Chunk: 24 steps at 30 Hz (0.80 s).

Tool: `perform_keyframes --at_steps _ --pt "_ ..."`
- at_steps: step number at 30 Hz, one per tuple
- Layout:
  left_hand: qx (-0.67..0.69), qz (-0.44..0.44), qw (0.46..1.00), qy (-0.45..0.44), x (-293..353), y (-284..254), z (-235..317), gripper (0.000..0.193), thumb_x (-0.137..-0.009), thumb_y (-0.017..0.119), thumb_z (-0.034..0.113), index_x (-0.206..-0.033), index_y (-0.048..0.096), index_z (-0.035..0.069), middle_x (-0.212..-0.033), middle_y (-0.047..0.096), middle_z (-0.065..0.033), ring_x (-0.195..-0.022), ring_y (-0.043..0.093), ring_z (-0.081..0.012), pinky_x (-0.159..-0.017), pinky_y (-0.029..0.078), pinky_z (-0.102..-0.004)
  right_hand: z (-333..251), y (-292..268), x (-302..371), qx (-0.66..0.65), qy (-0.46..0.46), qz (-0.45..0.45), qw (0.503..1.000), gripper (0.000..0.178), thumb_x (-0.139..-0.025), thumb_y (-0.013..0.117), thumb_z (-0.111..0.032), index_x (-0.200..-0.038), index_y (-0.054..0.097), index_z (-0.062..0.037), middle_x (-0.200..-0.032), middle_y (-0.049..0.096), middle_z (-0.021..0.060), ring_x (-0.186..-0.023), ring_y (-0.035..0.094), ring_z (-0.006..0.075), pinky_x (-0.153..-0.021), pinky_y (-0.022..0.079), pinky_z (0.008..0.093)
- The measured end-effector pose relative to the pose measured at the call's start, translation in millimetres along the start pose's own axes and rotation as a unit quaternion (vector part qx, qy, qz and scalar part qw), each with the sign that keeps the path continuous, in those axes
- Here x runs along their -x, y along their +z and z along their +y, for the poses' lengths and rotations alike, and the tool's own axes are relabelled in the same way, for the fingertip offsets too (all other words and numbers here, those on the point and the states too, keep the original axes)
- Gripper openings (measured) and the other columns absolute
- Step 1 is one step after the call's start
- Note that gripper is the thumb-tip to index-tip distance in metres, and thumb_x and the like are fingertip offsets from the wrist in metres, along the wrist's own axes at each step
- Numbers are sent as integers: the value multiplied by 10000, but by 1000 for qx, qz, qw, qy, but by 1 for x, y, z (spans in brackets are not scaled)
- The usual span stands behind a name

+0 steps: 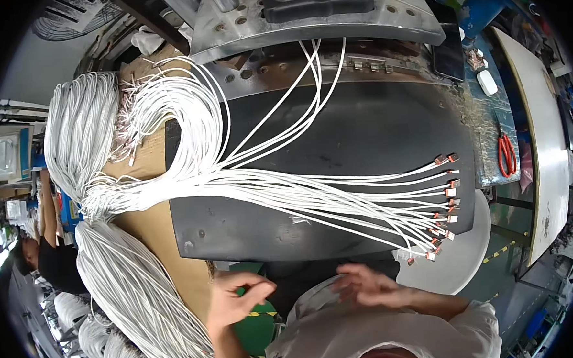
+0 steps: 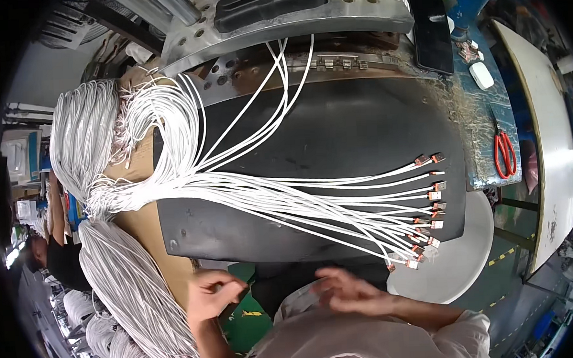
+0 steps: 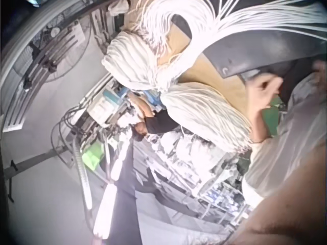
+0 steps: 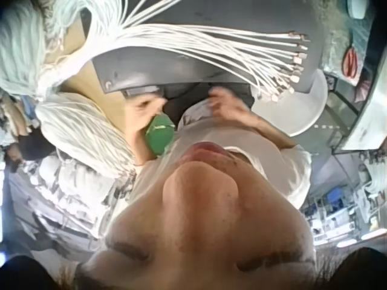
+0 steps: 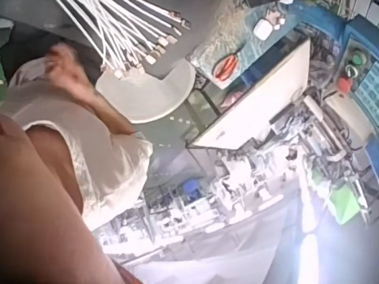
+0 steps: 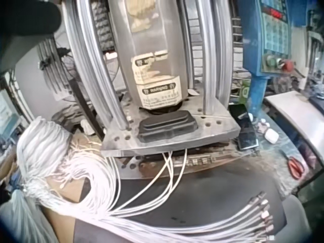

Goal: The person repeatedly places USB cable connectors into a metal fixture bar and inserts the loaded fixture into a press machine by hand.

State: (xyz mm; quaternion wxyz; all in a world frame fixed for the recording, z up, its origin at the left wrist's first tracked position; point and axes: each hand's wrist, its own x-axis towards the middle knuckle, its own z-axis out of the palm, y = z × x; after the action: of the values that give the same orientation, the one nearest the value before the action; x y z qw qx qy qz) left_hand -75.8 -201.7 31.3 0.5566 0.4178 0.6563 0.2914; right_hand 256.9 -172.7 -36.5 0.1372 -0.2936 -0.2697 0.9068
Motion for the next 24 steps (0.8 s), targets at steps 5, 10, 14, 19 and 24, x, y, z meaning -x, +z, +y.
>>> perform_keyframes --at_steps 5,10,14,19,24 --pt "-545 278 736 290 -75 -91 68 683 -681 865 384 -1193 626 0 -1175 618 -195 -1081 585 -391 -1018 414 -444 -138 12 1 689 -376 -143 603 706 -838 750 -453 -1378 532 -52 -1385 534 123 -1212 556 316 -984 443 482" --pt "-517 278 754 295 -103 -125 33 626 -707 819 479 -1072 658 -4 -1016 616 -166 -942 578 -396 -891 432 -463 -201 -21 17 825 -239 125 496 768 -663 815 -397 -1295 599 -18 -1371 532 170 -1257 500 366 -1075 339 524" --pt "-509 321 727 330 -112 -98 39 555 -724 815 444 -1005 659 -9 -944 596 -153 -866 556 -387 -818 418 -483 -214 -41 40 839 -157 124 506 812 -704 788 -369 -1376 516 -3 -1417 488 188 -1298 455 394 -1094 323 518" --pt "-506 254 780 266 -110 -112 61 559 -739 808 427 -1057 660 -9 -991 609 -161 -935 579 -383 -855 443 -454 -197 -40 35 836 -211 204 463 667 -784 732 -270 -1354 523 9 -1385 504 187 -1282 470 380 -1120 307 520" --pt "-447 81 750 480 -125 -3 127 447 -842 738 292 -1171 650 3 -1218 631 -163 -1146 594 -346 -968 479 -415 -179 -27 24 815 -249 276 444 524 -838 698 -182 -1312 558 -8 -1310 543 157 -1214 516 353 -1113 330 513"
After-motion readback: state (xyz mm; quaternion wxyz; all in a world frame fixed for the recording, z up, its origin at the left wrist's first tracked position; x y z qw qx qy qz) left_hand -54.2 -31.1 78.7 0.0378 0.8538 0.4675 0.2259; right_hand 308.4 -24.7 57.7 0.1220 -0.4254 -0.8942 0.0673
